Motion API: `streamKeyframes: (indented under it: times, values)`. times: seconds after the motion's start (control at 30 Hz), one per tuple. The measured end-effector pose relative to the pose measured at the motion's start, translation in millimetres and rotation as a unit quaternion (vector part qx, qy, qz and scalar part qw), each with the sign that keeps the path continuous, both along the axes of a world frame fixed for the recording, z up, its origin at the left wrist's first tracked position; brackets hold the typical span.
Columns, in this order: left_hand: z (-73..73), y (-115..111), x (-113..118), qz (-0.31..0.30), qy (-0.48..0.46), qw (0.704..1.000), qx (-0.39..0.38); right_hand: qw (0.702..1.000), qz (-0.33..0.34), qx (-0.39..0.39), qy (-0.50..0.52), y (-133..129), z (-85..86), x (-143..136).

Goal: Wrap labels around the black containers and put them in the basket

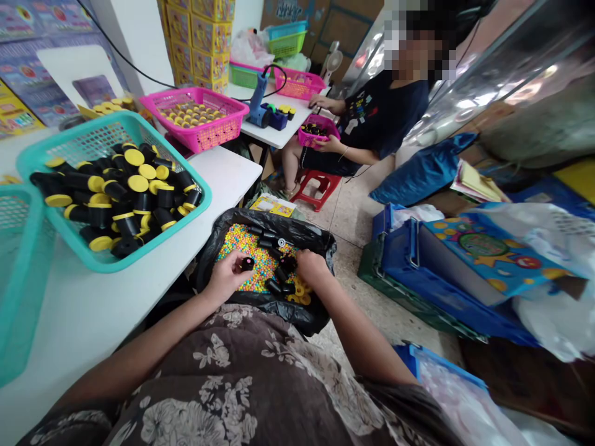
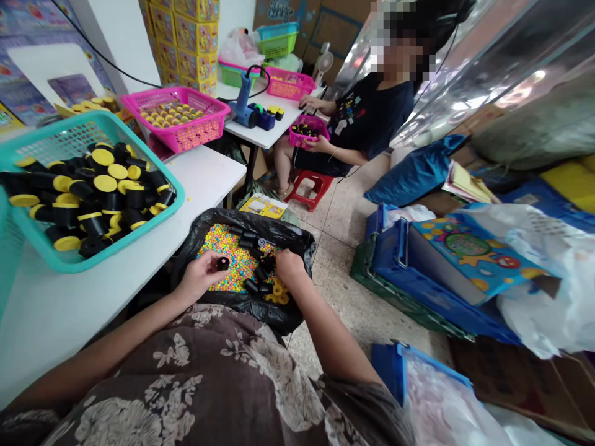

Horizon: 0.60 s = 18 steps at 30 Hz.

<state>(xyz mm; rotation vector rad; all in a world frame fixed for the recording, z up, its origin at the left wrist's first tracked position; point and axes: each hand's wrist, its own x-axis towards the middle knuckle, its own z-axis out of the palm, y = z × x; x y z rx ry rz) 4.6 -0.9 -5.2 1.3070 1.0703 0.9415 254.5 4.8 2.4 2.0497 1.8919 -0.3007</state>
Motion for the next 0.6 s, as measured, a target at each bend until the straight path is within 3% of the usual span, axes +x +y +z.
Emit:
streamKeyframes:
  times: [0.17,0.37,0.5,0.6]
  values:
    - [5.1,-0.7,0.6,-0.006,-0.007,1.000,-0.028,1.000,0.007,-0.006,-0.005,-2.4,0.9,-2.2]
    - [4.1,-1.0,1.5,0.004,-0.019,0.998,-0.055,0.999,-0.037,0.038,-0.009,-2.5,-2.4,-4.1]
    - [3.3,-0.8,1.9,-0.002,-0.023,0.998,-0.055,0.991,-0.071,0.115,-0.004,-6.0,6.0,-2.1]
    - [2.0,-0.8,2.6,-0.013,-0.024,0.998,-0.051,0.954,-0.101,0.241,0.145,-9.0,13.6,-8.7]
